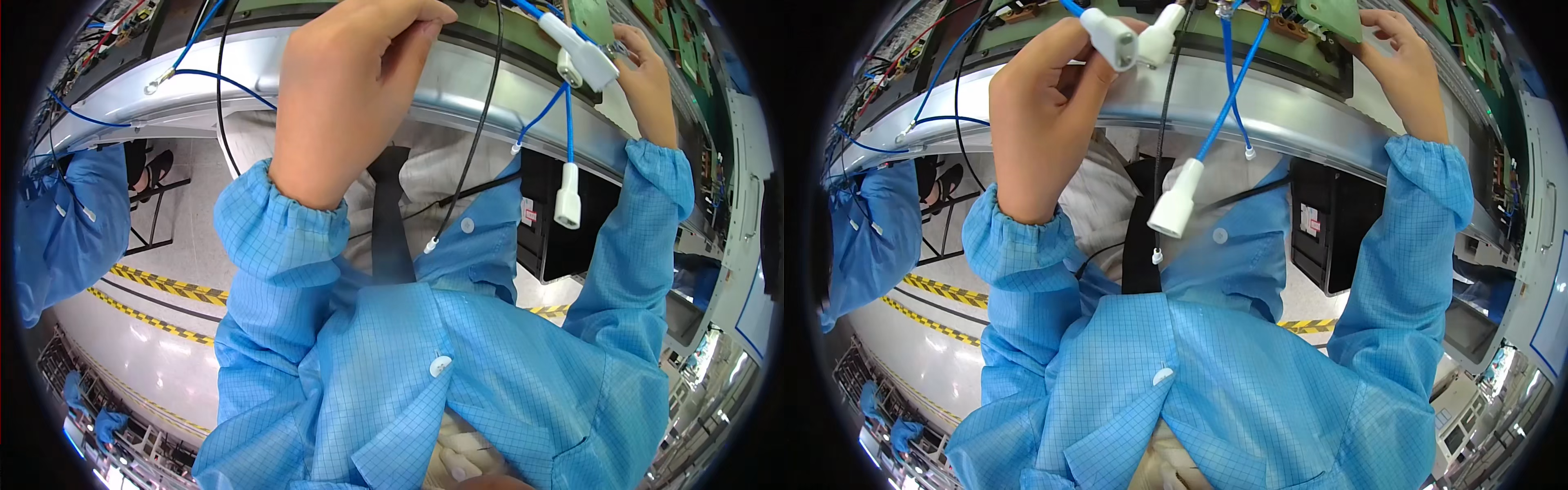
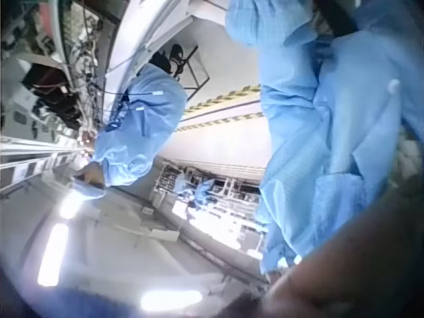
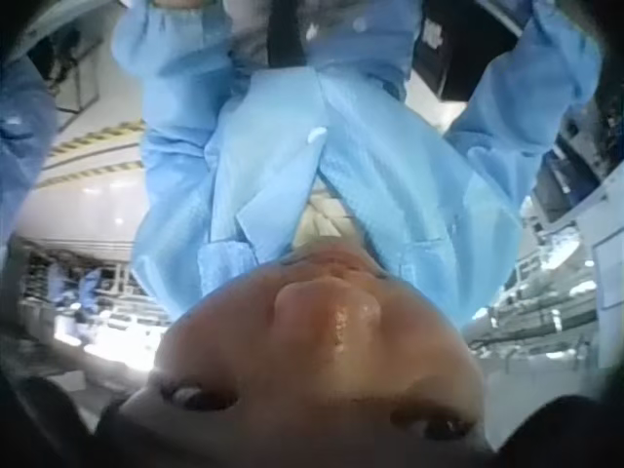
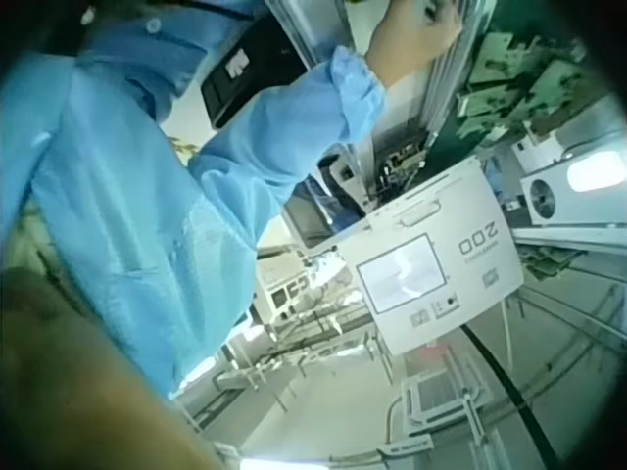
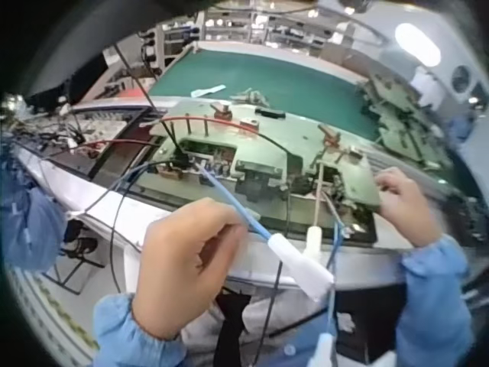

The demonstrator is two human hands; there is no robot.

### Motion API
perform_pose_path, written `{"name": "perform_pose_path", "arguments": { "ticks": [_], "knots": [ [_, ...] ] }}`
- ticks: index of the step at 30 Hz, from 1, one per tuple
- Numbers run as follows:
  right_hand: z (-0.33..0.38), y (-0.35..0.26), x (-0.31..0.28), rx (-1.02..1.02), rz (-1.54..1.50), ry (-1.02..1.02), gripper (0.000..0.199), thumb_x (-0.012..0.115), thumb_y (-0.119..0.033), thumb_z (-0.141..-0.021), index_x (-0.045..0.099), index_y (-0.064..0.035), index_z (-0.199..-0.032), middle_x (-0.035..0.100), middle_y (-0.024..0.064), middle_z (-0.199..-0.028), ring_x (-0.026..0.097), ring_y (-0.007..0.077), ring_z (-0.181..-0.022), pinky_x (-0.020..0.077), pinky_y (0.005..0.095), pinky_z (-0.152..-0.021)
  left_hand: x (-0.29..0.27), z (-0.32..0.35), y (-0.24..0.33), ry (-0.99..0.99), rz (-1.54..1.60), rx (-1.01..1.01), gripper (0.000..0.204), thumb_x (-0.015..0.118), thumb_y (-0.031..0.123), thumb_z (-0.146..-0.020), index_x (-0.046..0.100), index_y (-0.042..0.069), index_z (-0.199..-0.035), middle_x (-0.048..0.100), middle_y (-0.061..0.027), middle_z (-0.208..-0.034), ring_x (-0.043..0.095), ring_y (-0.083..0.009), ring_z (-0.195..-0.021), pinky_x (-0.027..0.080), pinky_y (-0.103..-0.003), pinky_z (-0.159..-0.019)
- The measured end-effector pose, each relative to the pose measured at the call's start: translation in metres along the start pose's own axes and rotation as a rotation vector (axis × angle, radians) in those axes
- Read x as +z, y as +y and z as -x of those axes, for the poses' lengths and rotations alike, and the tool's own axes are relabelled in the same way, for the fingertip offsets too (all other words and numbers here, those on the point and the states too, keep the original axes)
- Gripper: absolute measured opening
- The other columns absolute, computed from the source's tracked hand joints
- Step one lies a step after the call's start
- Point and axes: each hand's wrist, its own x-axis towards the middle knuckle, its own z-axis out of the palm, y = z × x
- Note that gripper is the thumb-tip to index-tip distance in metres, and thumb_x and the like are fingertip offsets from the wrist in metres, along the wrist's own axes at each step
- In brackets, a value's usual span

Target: Connecting wires and assembling components on electronic circuit boards at a manual assembly station.

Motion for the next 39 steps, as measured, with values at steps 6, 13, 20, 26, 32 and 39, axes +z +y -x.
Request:
{"name": "perform_pose_path", "arguments": {
  "ticks": [6, 13, 20, 26, 32, 39],
  "knots": [
    [0.008, -0.027, 0.008, -0.078, -0.062, 0.006, 0.038, 0.073, -0.029, -0.083, 0.064, -0.0002, -0.107, 0.06, 0.0051, -0.106, 0.053, 0.0184, -0.099, 0.0404, 0.0308, -0.091, 0.015, 0.001, 0.005, -0.017, -0.014, -0.052, 0.008, 0.062, 0.0, -0.086, 0.065, -0.001, -0.094, 0.059, -0.0109, -0.075, 0.057, -0.0188, -0.059, 0.044, -0.027, -0.056],
    [0.031, 0.004, -0.03, -0.134, 0.019, 0.037, 0.029, 0.067, -0.023, -0.088, 0.064, 0.0017, -0.103, 0.062, 0.0043, -0.103, 0.056, 0.0155, -0.098, 0.0416, 0.0288, -0.09, 0.067, 0.005, 0.002, 0.168, 0.025, 0.323, 0.014, 0.064, -0.002, -0.086, 0.067, 0.002, -0.098, 0.058, -0.0063, -0.075, 0.05, -0.0125, -0.057, 0.039, -0.025, -0.051],
    [0.06, 0.033, -0.071, 0.12, -0.193, -0.005, 0.023, 0.061, -0.008, -0.091, 0.061, 0.002, -0.112, 0.065, 0.0044, -0.101, 0.06, 0.0098, -0.096, 0.0454, 0.0221, -0.086, 0.115, 0.016, 0.029, 0.164, 0.077, 0.301, 0.015, 0.063, -0.004, -0.084, 0.068, 0.003, -0.097, 0.058, -0.0072, -0.076, 0.052, -0.0148, -0.058, 0.04, -0.025, -0.052],
    [0.027, -0.036, -0.039, 0.101, -0.165, -0.027, 0.021, 0.067, -0.013, -0.089, 0.067, 0.0016, -0.104, 0.068, 0.0024, -0.091, 0.062, 0.0084, -0.087, 0.0481, 0.0224, -0.08, 0.048, 0.003, 0.002, 0.061, 0.071, 0.191, 0.019, 0.059, -0.006, -0.086, 0.068, 0.0, -0.102, 0.06, -0.0063, -0.08, 0.06, -0.0112, -0.067, 0.046, -0.023, -0.059],
    [0.014, -0.046, -0.014, 0.037, -0.112, 0.008, 0.03, 0.073, -0.021, -0.087, 0.07, -0.0013, -0.109, 0.071, 0.0047, -0.091, 0.065, 0.0097, -0.085, 0.0511, 0.0237, -0.078, 0.028, 0.011, -0.02, 0.058, 0.102, 0.132, 0.026, 0.056, -0.009, -0.087, 0.068, 0.001, -0.107, 0.061, -0.005, -0.085, 0.062, -0.0095, -0.071, 0.049, -0.022, -0.063],
    [0.006, -0.03, -0.009, 0.074, -0.123, -0.107, 0.047, 0.078, -0.001, -0.073, 0.066, -0.0016, -0.118, 0.07, 0.0086, -0.102, 0.067, 0.0133, -0.089, 0.0535, 0.026, -0.079, 0.018, 0.011, -0.035, 0.022, 0.064, 0.129, 0.032, 0.055, -0.011, -0.085, 0.069, 0.003, -0.11, 0.06, -0.0029, -0.086, 0.058, -0.0062, -0.075, 0.047, -0.02, -0.064]
  ]
}}
